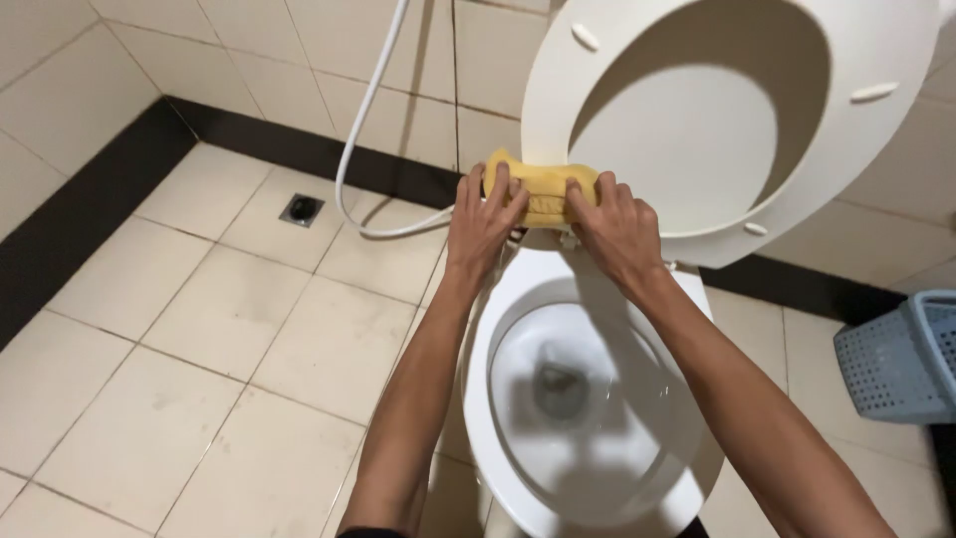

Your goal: The person opens the toilet seat and lid, sprays cleaning solution into the bowl, then uses a yellow sponge to wipe the toilet seat, lid, and rim. The person rinses the sponge in the sink and repeats the wiping process before rinsing the sponge again.

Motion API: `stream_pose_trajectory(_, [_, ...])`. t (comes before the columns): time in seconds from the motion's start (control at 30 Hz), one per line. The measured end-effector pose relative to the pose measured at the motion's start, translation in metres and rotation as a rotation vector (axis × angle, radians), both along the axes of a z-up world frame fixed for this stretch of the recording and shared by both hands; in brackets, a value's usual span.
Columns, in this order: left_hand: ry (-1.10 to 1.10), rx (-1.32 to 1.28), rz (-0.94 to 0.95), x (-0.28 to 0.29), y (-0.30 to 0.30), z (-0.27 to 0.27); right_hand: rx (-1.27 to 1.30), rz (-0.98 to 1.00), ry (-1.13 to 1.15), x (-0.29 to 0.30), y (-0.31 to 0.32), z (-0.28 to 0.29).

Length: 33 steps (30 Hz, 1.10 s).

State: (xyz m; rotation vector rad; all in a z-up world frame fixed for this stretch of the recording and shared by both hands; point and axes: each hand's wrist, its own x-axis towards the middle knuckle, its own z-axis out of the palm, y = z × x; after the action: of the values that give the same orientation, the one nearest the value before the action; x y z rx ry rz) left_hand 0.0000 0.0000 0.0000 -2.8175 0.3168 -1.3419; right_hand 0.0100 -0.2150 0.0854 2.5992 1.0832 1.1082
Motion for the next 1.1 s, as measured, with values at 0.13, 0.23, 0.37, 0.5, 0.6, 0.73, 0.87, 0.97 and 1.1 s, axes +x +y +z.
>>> stream_pose_trajectory(0.13, [-0.021, -0.029, 0.047, -0.001, 0.007, 0.053, 0.055, -0.009, -0.04, 0.009, 0.016, 0.04])
stream_pose_trajectory(0.23, [-0.032, -0.075, 0.058, 0.013, 0.01, 0.094, 0.071, -0.006, -0.101, 0.019, 0.024, 0.08])
stream_pose_trajectory(0.37, [-0.073, -0.169, 0.029, 0.039, 0.006, 0.137, 0.109, -0.037, -0.147, 0.032, 0.022, 0.13])
stream_pose_trajectory(0.5, [-0.019, -0.189, 0.008, 0.041, -0.011, 0.184, 0.148, -0.081, -0.212, 0.032, 0.006, 0.171])
stream_pose_trajectory(0.6, [-0.038, -0.162, -0.005, 0.052, -0.035, 0.208, 0.167, -0.144, -0.168, 0.042, -0.018, 0.192])
stream_pose_trajectory(0.73, [-0.088, -0.171, -0.103, 0.051, -0.068, 0.233, 0.213, -0.168, -0.163, 0.032, -0.05, 0.213])
stream_pose_trajectory(0.87, [-0.108, -0.138, -0.138, 0.056, -0.105, 0.249, 0.259, -0.251, -0.119, 0.03, -0.087, 0.224])
stream_pose_trajectory(0.97, [-0.128, -0.101, -0.173, 0.06, -0.131, 0.255, 0.292, -0.292, -0.085, 0.033, -0.116, 0.222])
stream_pose_trajectory(1.1, [-0.101, -0.048, -0.225, 0.058, -0.169, 0.263, 0.341, -0.349, -0.014, 0.027, -0.15, 0.218])
